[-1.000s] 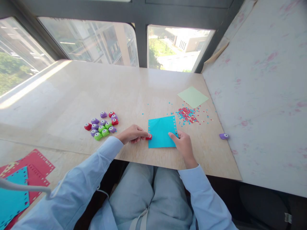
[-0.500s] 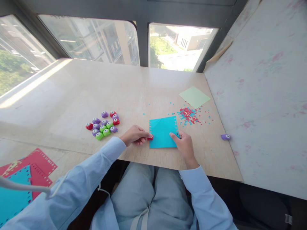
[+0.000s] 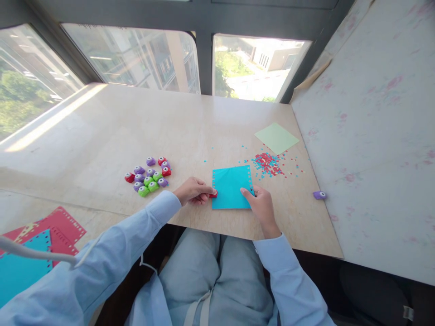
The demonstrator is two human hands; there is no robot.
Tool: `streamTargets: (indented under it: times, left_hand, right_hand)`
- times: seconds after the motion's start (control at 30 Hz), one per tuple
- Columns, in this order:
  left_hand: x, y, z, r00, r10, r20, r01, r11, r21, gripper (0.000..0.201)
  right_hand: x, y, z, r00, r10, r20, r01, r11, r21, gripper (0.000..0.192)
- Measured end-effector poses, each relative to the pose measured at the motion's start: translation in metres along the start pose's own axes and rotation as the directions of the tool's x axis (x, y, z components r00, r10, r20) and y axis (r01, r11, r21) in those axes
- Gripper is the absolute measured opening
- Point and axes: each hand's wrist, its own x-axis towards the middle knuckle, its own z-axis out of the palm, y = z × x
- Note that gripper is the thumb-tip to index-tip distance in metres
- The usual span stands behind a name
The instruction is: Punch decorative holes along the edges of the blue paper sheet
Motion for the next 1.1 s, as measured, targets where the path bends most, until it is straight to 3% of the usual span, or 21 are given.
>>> streamTargets:
  times: [0.3, 0.77, 1.1]
  left_hand:
    - [0.003, -0.003, 0.002, 0.999, 0.029, -0.044, -0.026, 0.997, 0.067, 0.03]
    - [0.006, -0.008, -0.009, 0.998, 0.034, 0.045, -0.036, 0.998, 0.043, 0.041]
    - [0.002, -0.011, -0.008, 0.993, 0.113, 0.044, -0.109, 0.991, -0.081, 0.047]
  right_hand:
    - [0.001, 0.002, -0.001, 1.0, -0.011, 0.006, 0.011, 1.0, -0.015, 0.038]
    - [0.0, 0.005, -0.001, 0.998, -0.061, -0.027, 0.06, 0.998, -0.017, 0.036]
    - [-0.002, 0.006, -0.003, 0.998, -0.059, -0.028, 0.059, 0.998, -0.015, 0.036]
